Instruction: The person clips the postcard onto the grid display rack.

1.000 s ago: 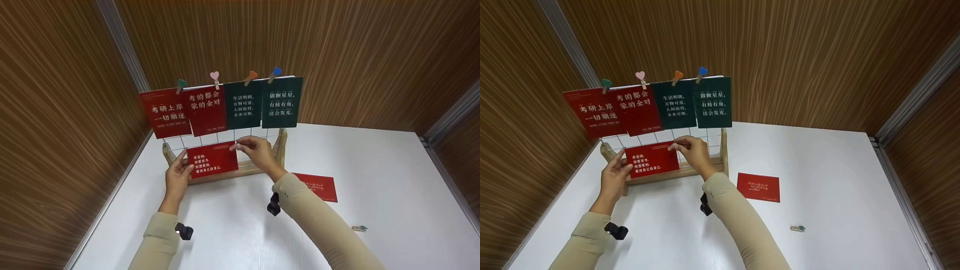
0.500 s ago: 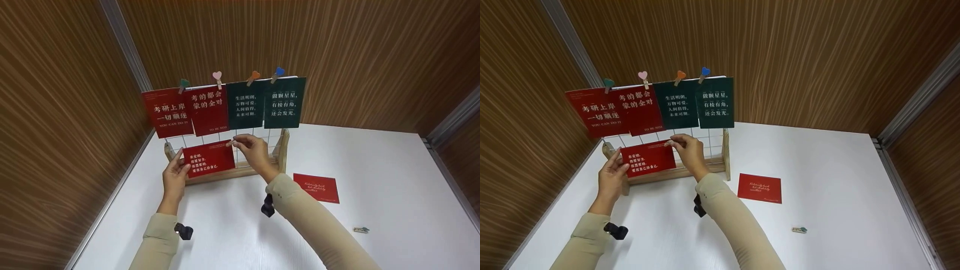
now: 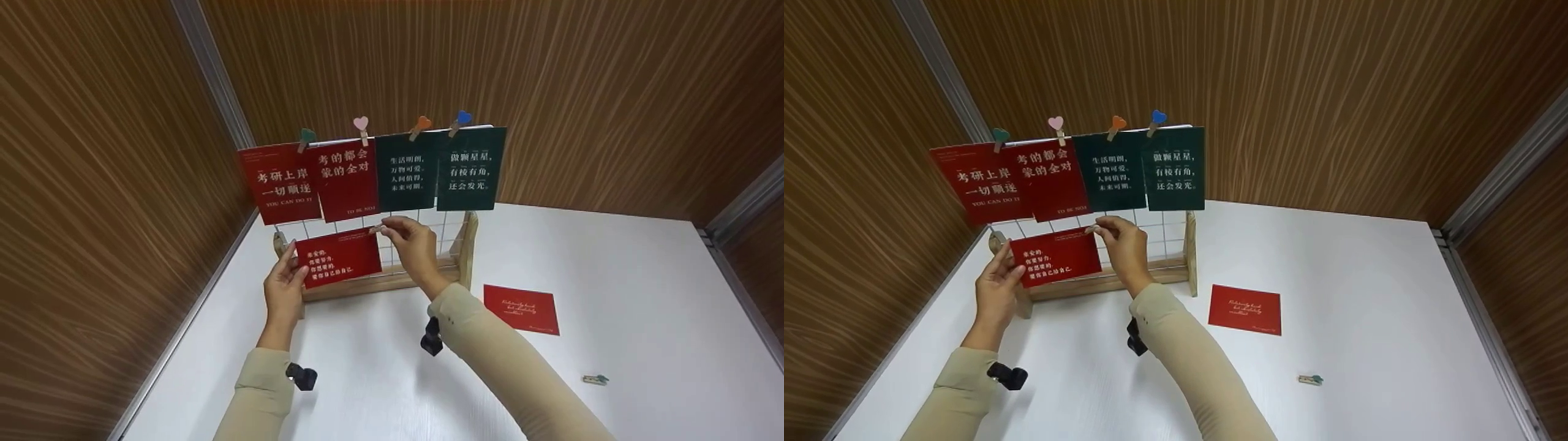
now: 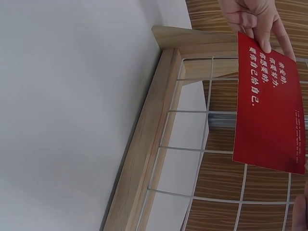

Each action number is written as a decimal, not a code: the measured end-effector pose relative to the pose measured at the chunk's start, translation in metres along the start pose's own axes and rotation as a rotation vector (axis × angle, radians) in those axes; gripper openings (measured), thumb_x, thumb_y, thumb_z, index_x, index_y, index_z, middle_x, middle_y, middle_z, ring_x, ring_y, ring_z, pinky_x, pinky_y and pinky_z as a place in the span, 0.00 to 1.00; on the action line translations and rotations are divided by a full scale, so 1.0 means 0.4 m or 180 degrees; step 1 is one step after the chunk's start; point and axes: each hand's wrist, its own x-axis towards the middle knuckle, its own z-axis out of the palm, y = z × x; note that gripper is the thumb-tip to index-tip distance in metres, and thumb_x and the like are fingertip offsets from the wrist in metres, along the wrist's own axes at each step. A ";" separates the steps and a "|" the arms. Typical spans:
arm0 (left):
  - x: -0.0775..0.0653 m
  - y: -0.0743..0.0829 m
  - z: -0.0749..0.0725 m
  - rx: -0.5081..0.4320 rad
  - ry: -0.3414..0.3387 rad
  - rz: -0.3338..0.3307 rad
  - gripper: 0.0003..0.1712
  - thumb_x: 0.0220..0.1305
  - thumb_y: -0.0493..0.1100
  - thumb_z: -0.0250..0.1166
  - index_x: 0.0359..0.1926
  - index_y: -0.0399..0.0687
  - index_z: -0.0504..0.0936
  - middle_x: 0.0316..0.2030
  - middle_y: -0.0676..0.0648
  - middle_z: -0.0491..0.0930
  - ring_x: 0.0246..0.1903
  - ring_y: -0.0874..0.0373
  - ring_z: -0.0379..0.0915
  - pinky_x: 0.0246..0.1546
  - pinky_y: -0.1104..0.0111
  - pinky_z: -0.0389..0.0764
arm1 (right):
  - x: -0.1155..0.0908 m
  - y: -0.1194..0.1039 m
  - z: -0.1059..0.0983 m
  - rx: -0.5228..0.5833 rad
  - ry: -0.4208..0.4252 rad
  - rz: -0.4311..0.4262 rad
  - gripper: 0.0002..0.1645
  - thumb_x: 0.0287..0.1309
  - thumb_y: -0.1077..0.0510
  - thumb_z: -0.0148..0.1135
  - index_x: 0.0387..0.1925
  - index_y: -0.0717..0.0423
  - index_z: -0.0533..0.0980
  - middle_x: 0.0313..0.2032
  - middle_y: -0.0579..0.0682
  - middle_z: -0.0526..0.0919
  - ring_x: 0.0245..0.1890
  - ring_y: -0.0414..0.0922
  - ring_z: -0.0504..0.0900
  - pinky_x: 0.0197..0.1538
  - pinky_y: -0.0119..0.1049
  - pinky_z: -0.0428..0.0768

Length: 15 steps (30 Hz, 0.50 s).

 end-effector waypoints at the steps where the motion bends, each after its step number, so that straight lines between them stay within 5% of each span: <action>1: 0.000 0.000 0.000 0.0000 0.0012 -0.0004 0.31 0.65 0.30 0.57 0.67 0.52 0.68 0.51 0.42 0.72 0.51 0.56 0.67 0.53 0.72 0.71 | 0.000 0.001 0.002 -0.0004 0.0018 -0.0016 0.09 0.55 0.63 0.66 0.40 0.61 0.83 0.36 0.50 0.86 0.35 0.40 0.83 0.39 0.31 0.80; 15: 0.004 -0.003 0.000 0.0003 0.0159 -0.0040 0.30 0.65 0.31 0.58 0.67 0.54 0.70 0.49 0.44 0.73 0.50 0.56 0.68 0.51 0.71 0.73 | 0.011 -0.003 0.026 -0.0083 0.0185 0.0007 0.08 0.56 0.64 0.66 0.38 0.63 0.84 0.34 0.51 0.86 0.35 0.40 0.84 0.40 0.31 0.81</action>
